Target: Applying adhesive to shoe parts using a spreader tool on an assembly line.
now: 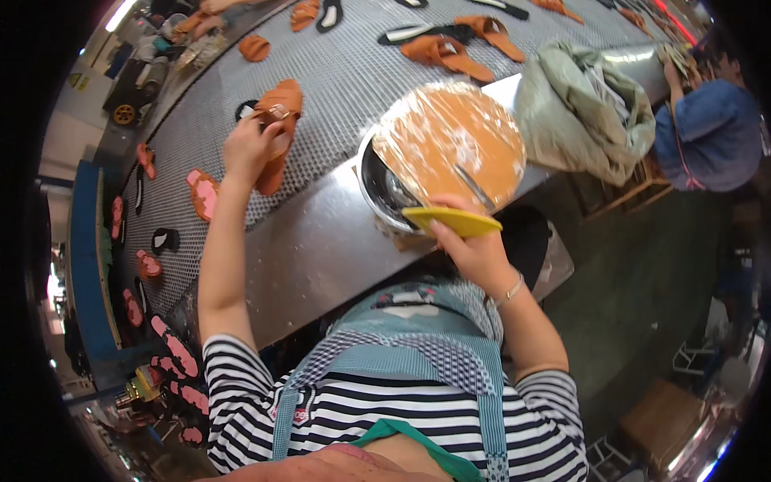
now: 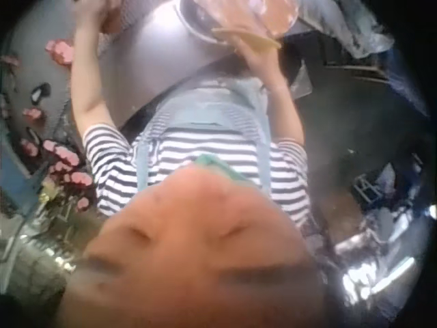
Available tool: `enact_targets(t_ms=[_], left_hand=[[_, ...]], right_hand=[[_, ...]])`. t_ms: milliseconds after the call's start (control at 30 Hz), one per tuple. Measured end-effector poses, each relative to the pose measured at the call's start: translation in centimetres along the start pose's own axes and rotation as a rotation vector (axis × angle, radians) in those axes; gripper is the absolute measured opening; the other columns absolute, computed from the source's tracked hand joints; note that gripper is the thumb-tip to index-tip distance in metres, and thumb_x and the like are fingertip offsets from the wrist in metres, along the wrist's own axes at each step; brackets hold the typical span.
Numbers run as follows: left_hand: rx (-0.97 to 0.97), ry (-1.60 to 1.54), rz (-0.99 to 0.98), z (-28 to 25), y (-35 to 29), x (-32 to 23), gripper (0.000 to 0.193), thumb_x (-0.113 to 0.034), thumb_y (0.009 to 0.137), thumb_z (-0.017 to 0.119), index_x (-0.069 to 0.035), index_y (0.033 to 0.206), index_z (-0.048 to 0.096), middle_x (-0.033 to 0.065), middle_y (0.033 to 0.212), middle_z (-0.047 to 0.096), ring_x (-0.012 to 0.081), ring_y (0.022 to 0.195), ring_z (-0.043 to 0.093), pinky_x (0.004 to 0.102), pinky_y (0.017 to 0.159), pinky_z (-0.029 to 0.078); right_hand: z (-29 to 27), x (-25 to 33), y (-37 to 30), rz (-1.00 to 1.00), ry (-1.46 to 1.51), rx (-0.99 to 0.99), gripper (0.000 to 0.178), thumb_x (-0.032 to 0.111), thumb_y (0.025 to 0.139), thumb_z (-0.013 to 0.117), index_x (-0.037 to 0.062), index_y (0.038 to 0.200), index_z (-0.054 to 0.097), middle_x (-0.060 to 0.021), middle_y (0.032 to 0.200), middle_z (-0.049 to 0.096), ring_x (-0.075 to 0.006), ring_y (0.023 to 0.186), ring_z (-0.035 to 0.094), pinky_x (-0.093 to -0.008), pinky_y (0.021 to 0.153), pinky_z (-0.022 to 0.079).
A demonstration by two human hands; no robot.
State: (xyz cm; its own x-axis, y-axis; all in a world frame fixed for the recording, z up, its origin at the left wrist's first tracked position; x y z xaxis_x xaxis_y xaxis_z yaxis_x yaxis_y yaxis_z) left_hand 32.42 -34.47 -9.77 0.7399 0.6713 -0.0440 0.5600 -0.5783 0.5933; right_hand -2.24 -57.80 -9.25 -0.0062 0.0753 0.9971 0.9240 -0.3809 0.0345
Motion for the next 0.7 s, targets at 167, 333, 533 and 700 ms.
enact_targets(t_ms=[167, 333, 533, 700], left_hand=[[0.171, -0.062, 0.011, -5.9, -10.9, -3.5, 0.058, -0.053, 0.081, 0.063, 0.0, 0.104, 0.06, 0.0172, 0.097, 0.064, 0.0372, 0.082, 0.063, 0.0422, 0.069, 0.051], [0.412, -0.089, -0.168, -5.7, -17.4, -8.0, 0.068, -0.048, 0.073, 0.075, 0.002, 0.115, 0.055, 0.0187, 0.116, 0.056, 0.0377, 0.096, 0.06, 0.044, 0.08, 0.051], [0.349, -0.216, -0.297, -4.3, -18.4, -7.8, 0.065, -0.037, 0.076, 0.076, 0.004, 0.119, 0.051, 0.0221, 0.123, 0.046, 0.0347, 0.106, 0.055, 0.0447, 0.085, 0.049], [-0.013, -1.571, -1.049, -5.1, -16.9, -8.8, 0.056, -0.049, 0.092, 0.053, -0.002, 0.123, 0.051, 0.0148, 0.106, 0.059, 0.0255, 0.087, 0.063, 0.0342, 0.075, 0.053]], right_hand=[[0.7, 1.2, 2.3, -0.327, -0.384, 0.109, 0.028, 0.005, 0.085, 0.064, 0.0056, 0.112, 0.061, -0.0112, 0.09, 0.066, -0.0233, 0.076, 0.065, -0.0307, 0.069, 0.052], [1.3, 0.7, 3.8, -0.369, -0.839, 0.277, 0.024, 0.01, 0.084, 0.064, 0.0094, 0.108, 0.064, -0.0138, 0.094, 0.067, -0.0329, 0.081, 0.065, -0.0329, 0.071, 0.053], [0.2, -0.7, 4.9, 0.193, -0.129, 0.191, 0.024, 0.012, 0.089, 0.063, 0.0026, 0.111, 0.063, 0.0001, 0.087, 0.063, -0.0065, 0.071, 0.058, -0.0219, 0.059, 0.048], [0.2, -0.8, 3.7, 0.179, -0.112, 0.136, 0.024, 0.013, 0.088, 0.064, 0.0022, 0.109, 0.063, -0.0025, 0.085, 0.065, -0.0069, 0.063, 0.058, -0.0208, 0.055, 0.048]])
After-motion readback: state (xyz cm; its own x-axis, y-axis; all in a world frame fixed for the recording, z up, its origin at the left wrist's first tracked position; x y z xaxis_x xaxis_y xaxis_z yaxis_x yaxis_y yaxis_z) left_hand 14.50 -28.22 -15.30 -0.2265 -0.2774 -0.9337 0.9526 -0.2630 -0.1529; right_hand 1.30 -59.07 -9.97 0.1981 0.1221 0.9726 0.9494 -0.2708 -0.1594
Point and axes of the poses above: each hand's wrist, its own y-axis towards the middle knuckle, its own z-axis out of the palm, x = y × z, the point moved 2 cm from there along y, towards the middle knuckle
